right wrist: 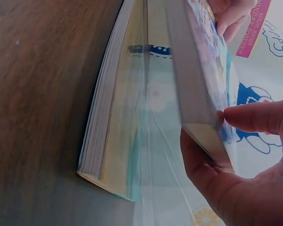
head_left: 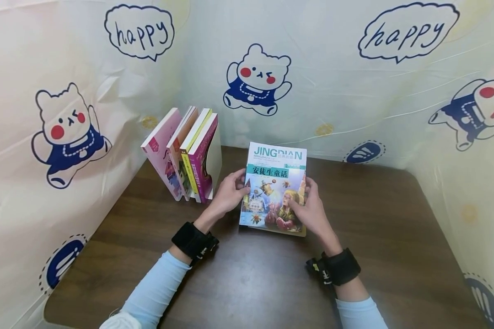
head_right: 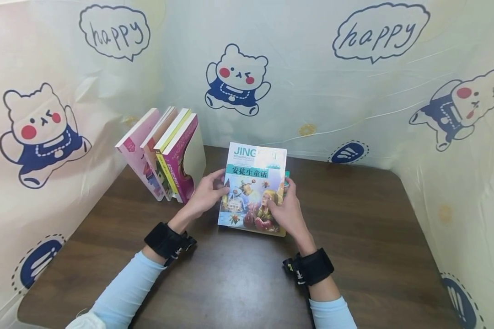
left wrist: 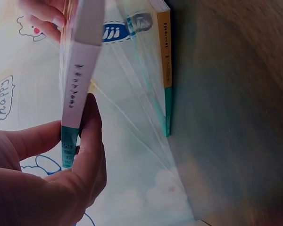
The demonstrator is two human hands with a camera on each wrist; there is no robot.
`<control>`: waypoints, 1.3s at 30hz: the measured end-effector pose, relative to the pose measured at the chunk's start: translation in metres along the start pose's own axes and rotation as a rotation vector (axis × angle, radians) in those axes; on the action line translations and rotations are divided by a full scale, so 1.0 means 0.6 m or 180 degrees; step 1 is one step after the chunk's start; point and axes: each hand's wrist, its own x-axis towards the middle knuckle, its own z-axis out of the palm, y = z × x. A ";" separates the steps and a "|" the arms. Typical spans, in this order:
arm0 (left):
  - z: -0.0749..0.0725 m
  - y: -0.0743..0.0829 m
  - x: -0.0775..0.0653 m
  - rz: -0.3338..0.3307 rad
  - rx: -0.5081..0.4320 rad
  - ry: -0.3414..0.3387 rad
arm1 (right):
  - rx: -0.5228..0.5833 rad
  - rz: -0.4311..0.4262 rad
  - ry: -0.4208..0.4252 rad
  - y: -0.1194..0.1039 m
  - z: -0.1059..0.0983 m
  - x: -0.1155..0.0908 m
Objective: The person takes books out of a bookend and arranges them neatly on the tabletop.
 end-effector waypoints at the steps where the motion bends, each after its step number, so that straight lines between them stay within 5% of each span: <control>1: 0.002 -0.001 0.002 -0.0010 -0.0005 0.0012 | 0.0003 0.0023 0.0009 0.001 0.000 0.000; 9: 0.013 -0.012 0.009 -0.0145 -0.0020 0.0107 | -0.0263 -0.0001 -0.0005 0.006 -0.006 0.004; 18: 0.022 -0.019 0.021 -0.0054 0.0191 0.0063 | -0.0419 -0.0006 -0.0055 0.013 -0.012 0.009; 39: 0.034 -0.021 0.031 -0.0090 0.0676 -0.0417 | -0.0503 0.0139 -0.0204 0.031 -0.015 0.012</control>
